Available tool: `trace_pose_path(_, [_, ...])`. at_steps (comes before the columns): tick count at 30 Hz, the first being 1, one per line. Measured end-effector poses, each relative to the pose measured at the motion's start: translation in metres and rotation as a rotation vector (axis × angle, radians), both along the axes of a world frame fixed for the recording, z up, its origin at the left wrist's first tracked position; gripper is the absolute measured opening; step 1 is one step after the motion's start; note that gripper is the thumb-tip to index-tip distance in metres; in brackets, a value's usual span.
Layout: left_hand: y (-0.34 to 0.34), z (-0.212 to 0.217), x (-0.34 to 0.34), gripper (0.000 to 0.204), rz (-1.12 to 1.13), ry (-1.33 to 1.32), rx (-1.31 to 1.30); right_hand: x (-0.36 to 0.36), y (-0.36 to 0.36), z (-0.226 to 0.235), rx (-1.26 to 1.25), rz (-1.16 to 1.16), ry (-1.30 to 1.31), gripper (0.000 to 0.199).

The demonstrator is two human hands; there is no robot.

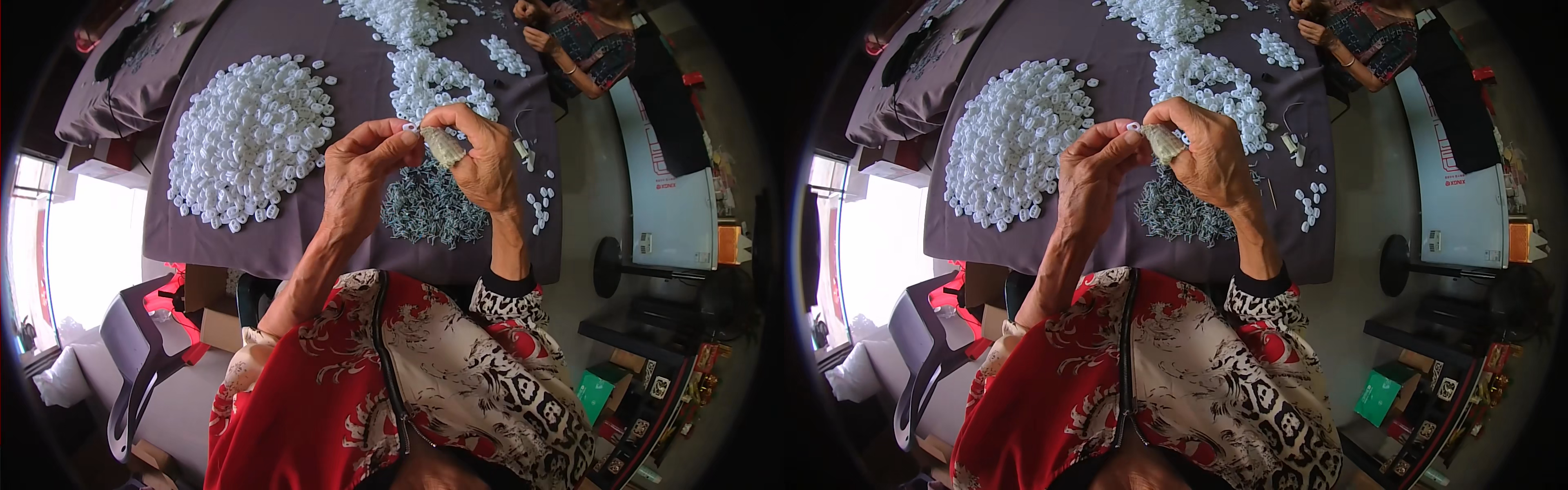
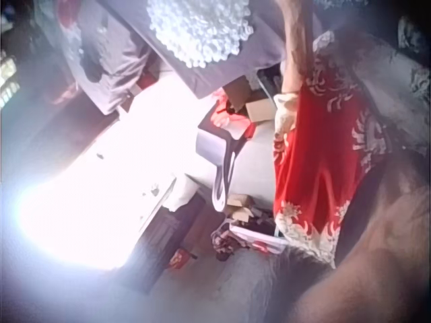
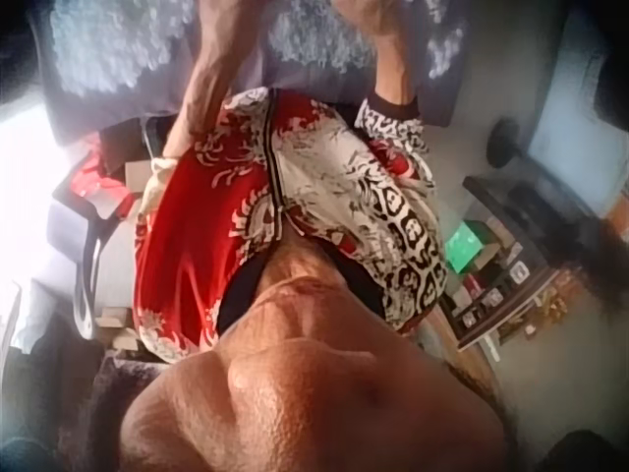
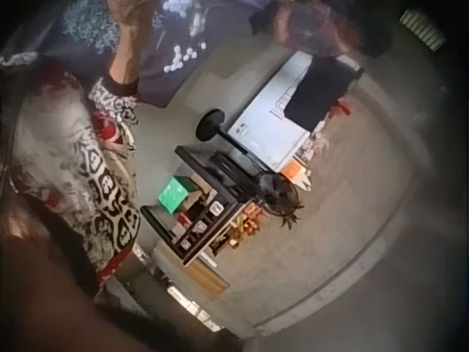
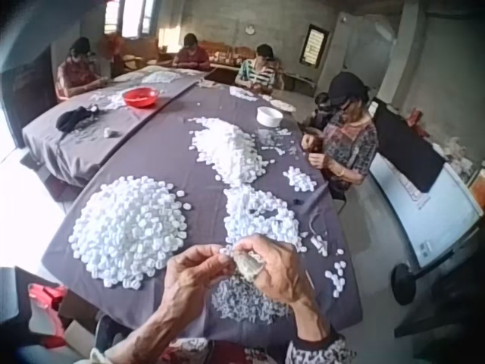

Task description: The person assembles plastic components by inserting pins into white plastic clips by hand and placing the assembled clips onto the table.

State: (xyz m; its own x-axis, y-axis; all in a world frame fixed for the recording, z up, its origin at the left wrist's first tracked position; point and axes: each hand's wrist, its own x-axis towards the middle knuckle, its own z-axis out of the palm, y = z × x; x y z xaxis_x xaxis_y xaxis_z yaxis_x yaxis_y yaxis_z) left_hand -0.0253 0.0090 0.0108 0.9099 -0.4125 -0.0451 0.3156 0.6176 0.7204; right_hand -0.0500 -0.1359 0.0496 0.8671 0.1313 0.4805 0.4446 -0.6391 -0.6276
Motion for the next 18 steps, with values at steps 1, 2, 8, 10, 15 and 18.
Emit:
trace_pose_path(1, [-0.001, 0.001, -0.001, 0.015, 0.011, -0.004, 0.007, 0.0, 0.0, 0.0, -0.001, 0.003, 0.002, 0.014])
trace_pose_path(2, [-0.001, 0.001, -0.001, 0.015, 0.01, -0.003, 0.009, 0.0, 0.0, 0.0, -0.003, 0.006, 0.004, 0.014])
trace_pose_path(8, [-0.004, 0.001, -0.002, 0.015, 0.028, -0.006, 0.058, 0.002, 0.002, -0.003, -0.01, 0.014, -0.08, 0.022])
trace_pose_path(10, [-0.004, -0.003, -0.001, 0.015, 0.022, 0.017, 0.039, 0.004, -0.002, -0.005, 0.004, 0.029, -0.04, 0.019])
trace_pose_path(15, [-0.007, -0.004, 0.002, 0.013, -0.016, 0.069, -0.054, 0.004, -0.008, -0.011, 0.161, 0.024, 0.156, 0.012])
trace_pose_path(18, [-0.009, -0.004, 0.004, 0.012, -0.011, 0.098, -0.067, 0.006, -0.008, -0.016, 0.291, 0.008, 0.174, 0.013])
